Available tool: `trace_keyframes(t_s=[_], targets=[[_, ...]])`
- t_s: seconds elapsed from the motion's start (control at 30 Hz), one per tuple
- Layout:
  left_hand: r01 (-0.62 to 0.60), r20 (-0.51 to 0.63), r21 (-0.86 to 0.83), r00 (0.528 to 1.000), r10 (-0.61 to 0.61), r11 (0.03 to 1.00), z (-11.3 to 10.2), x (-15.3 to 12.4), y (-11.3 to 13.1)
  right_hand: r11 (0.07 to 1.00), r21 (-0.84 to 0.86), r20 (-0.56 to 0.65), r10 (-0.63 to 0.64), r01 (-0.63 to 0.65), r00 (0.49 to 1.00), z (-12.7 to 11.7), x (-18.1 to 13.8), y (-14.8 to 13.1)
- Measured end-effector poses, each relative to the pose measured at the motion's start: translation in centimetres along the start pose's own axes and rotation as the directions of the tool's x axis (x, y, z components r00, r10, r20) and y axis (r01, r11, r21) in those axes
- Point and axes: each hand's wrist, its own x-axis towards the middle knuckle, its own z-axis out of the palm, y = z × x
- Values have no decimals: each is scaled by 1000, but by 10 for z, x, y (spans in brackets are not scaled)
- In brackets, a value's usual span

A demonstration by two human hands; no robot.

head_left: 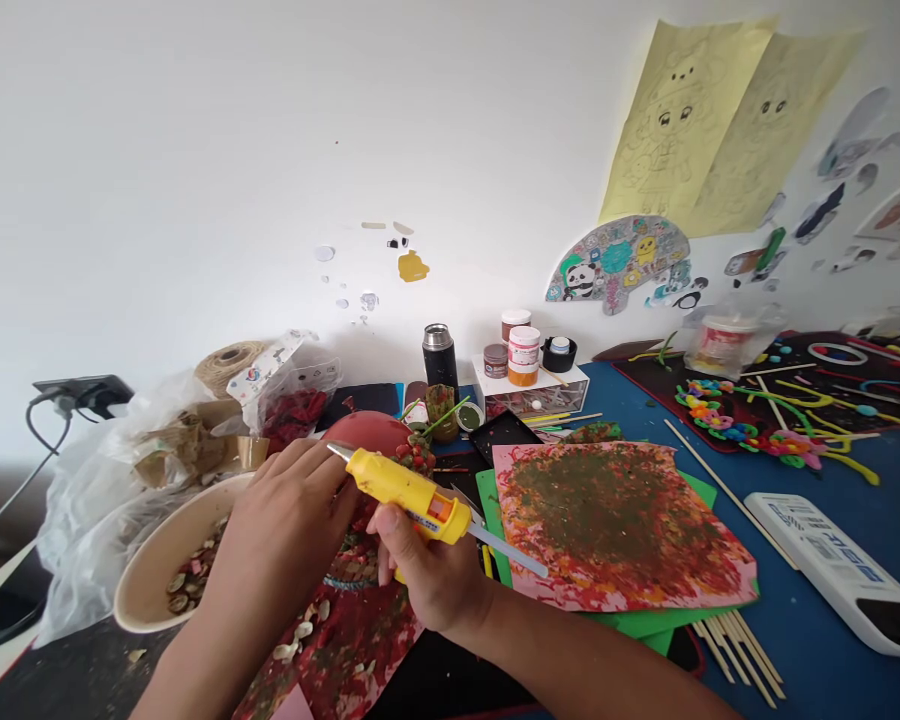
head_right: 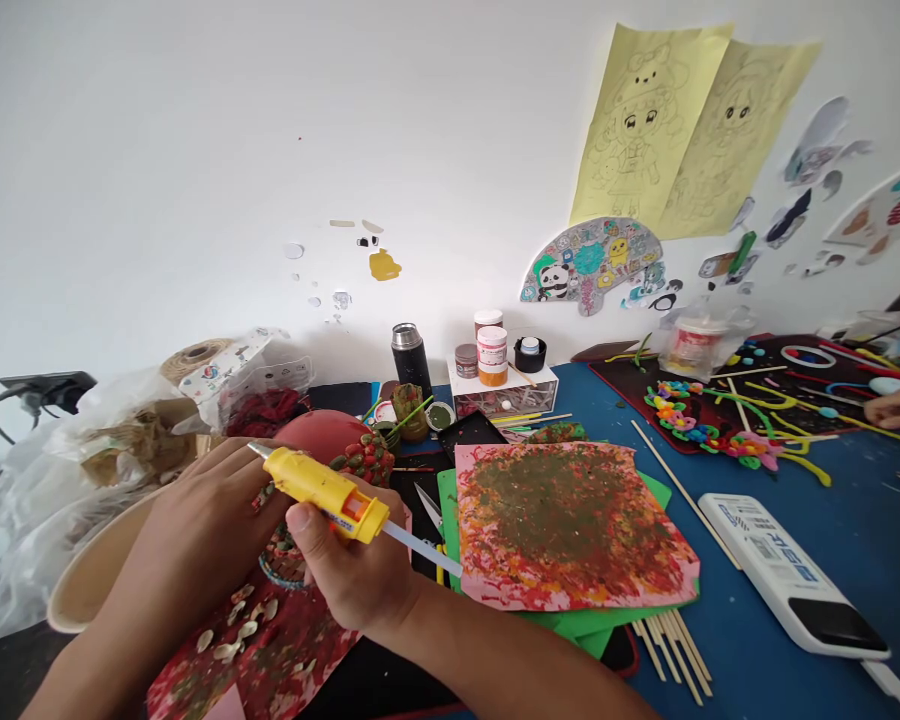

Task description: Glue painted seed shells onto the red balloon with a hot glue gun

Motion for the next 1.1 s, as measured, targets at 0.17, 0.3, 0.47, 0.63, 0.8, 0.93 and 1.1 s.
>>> trace_keyframes(t_s=[0.17,0.3,0.47,0.63,0.8,0.93,1.1], targets=[[47,-46,-19,998,-47,999,8,-5,7,1000,-2,2,3,-3,1000,-1,1,-1],[109,-43,-29,993,-110,994,16,-8,3,1000,8,16,-7,7,1000,-1,1,-3],[142,-43,-49,989,-144,989,20,-11,-1,1000,-3,20,-22,22,1000,-1,1,-2],[153,-47,-96,986,-158,984,20,-13,-1,998,-50,15,-45,46,999,-1,0,-1],[233,-9,-152,971,-238,960,21,-13,-2,995,-74,25,-72,74,997,-1,-1,0],[236,-17,-220,969,-246,946,15,-16,-4,996,-51,32,-76,78,997,0,0,-1],[310,-129,-282,926,-356,908,-2,-37,-9,996,14,39,-86,86,996,0,0,-1]])
